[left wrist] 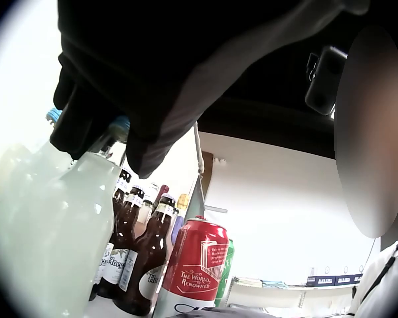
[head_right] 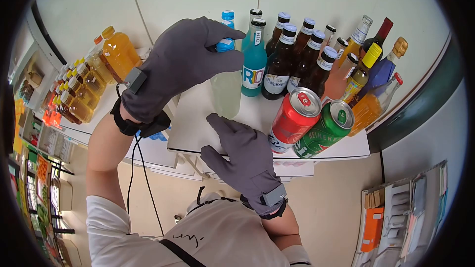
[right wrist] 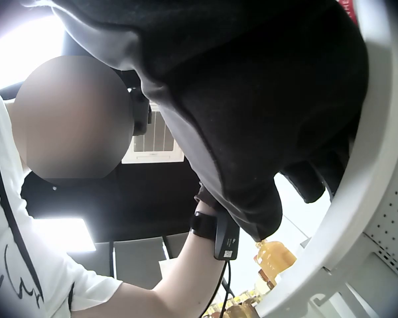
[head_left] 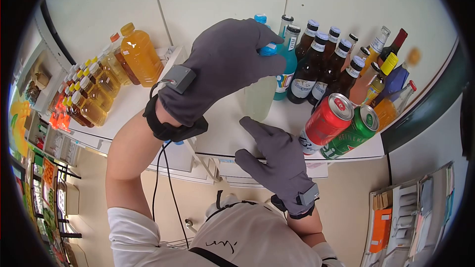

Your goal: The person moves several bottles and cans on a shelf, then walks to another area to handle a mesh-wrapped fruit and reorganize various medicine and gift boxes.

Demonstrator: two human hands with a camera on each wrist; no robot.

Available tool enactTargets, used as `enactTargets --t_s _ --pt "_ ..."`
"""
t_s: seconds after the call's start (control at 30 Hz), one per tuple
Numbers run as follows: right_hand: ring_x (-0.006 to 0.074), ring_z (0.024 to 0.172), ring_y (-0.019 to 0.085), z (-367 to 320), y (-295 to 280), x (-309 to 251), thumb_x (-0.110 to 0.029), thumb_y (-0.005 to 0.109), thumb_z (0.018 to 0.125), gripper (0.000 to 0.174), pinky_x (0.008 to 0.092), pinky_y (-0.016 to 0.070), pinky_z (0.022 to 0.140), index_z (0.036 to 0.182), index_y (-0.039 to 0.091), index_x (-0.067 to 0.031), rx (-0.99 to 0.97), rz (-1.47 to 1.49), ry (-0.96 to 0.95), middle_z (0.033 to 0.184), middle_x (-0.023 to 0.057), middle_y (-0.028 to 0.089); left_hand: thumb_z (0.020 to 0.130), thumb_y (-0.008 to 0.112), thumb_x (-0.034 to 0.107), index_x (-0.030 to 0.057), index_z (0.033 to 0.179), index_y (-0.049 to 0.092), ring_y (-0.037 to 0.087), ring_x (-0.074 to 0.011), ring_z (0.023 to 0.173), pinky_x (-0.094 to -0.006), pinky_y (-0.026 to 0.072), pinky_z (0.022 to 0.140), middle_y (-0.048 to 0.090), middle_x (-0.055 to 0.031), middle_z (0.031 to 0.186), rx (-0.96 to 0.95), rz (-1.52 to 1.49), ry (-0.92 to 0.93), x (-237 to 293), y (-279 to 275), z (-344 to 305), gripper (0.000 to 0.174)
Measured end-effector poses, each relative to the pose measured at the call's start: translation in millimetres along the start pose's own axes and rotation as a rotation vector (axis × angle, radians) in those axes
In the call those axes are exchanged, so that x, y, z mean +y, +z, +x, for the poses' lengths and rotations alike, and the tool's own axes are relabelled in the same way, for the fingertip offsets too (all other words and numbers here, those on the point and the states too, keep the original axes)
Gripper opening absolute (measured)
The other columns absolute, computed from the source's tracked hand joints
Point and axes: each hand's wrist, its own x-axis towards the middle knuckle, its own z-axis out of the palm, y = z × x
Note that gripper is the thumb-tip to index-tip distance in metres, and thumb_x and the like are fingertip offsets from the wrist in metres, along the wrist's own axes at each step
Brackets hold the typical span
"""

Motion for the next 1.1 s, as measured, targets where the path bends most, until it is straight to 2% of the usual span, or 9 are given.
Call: enactTargets --t_s 0.13,0.37,0.53,0.6,0.67,0.73,0.9,1.0,1.1 --pt "0.0307 0.074 0.076 -4 5 0 -0.031 0.088 0.099 0.062 0.0465 0.0615 0.072 0.152 0.075 -0.0015 0.075 0.074 -0.058 0.116 0.0187 0.084 0.095 0.090 0.035 0.0070 0.141 0.086 0.080 -0.0220 0.088 -0.0371 0.0612 0.083 0.084 -0.0120 0.099 -0.028 0.041 0.025 3 -3 -1 0.053" --pt "0.0425 0.111 0.083 -28 -17 -3 -0.020 0.091 0.090 0.065 0.0446 0.0638 0.094 0.150 0.077 0.0004 0.118 0.256 -0.202 0.126 0.0258 0.084 0.094 0.094 0.022 0.0073 0.148 0.083 0.080 -0.0226 0.092 -0.0392 0.0644 0.094 0.087 -0.0103 0.114 0.074 0.017 0.192 -14 -17 -17 0.057" --pt "0.0444 0.118 0.083 -81 -53 3 -0.014 0.085 0.080 0.066 0.0497 0.0638 0.102 0.143 0.081 0.0041 0.314 0.238 -0.210 0.133 0.0280 0.084 0.091 0.095 0.008 0.0034 0.151 0.080 0.083 -0.0272 0.109 -0.0442 0.0637 0.108 0.088 -0.0090 0.133 0.200 -0.037 0.248 2 -34 -44 0.062" --pt "0.0451 0.119 0.083 -99 -55 6 -0.011 0.081 0.076 0.066 0.0516 0.0636 0.104 0.141 0.082 0.0060 0.538 0.344 -0.124 0.134 0.0277 0.084 0.091 0.098 0.018 0.0025 0.151 0.079 0.080 -0.0313 0.107 -0.0445 0.0625 0.105 0.086 -0.0125 0.126 0.177 0.052 0.352 15 -29 -65 0.065" --pt "0.0450 0.119 0.083 -103 -69 7 -0.010 0.078 0.075 0.066 0.0520 0.0636 0.105 0.139 0.082 0.0062 0.487 0.337 -0.122 0.134 0.0277 0.084 0.090 0.100 0.029 0.0017 0.150 0.078 0.078 -0.0354 0.105 -0.0447 0.0613 0.101 0.085 -0.0160 0.120 0.167 0.143 0.451 34 -18 -80 0.070" --pt "0.0447 0.119 0.083 -103 -86 10 -0.008 0.072 0.073 0.065 0.0526 0.0637 0.106 0.136 0.083 0.0068 0.364 0.330 -0.125 0.132 0.0277 0.084 0.088 0.102 0.032 0.0019 0.159 0.071 0.076 -0.0373 0.118 -0.0422 0.0594 0.111 0.085 -0.0153 0.128 -0.213 -0.193 0.079 63 1 -88 0.083" --pt "0.0472 0.119 0.082 -120 -112 44 -0.006 0.066 0.074 0.063 0.0539 0.0632 0.108 0.134 0.082 0.0062 0.280 0.318 -0.265 0.130 0.0293 0.084 0.088 0.102 0.030 0.0024 0.162 0.068 0.076 -0.0371 0.124 -0.0411 0.0571 0.118 0.085 -0.0141 0.130 -0.024 -0.455 -0.038 78 96 -90 0.086" --pt "0.0442 0.120 0.082 -137 -111 74 -0.013 0.080 0.069 0.073 0.0501 0.0645 0.104 0.140 0.083 0.0032 0.456 0.336 -0.349 0.133 0.0247 0.085 0.089 0.100 0.027 0.0040 0.157 0.072 0.080 -0.0331 0.121 -0.0413 0.0599 0.115 0.085 -0.0144 0.130 0.019 -0.615 -0.042 95 117 -71 0.076" --pt "0.0444 0.113 0.083 -148 -116 95 -0.010 0.075 0.067 0.073 0.0499 0.0660 0.099 0.138 0.083 0.0048 0.579 0.329 -0.240 0.129 0.0264 0.085 0.085 0.105 0.020 0.0057 0.152 0.073 0.077 -0.0192 0.125 -0.0377 0.0600 0.114 0.083 -0.0079 0.140 -0.174 -0.889 -0.294 100 134 -65 0.076"
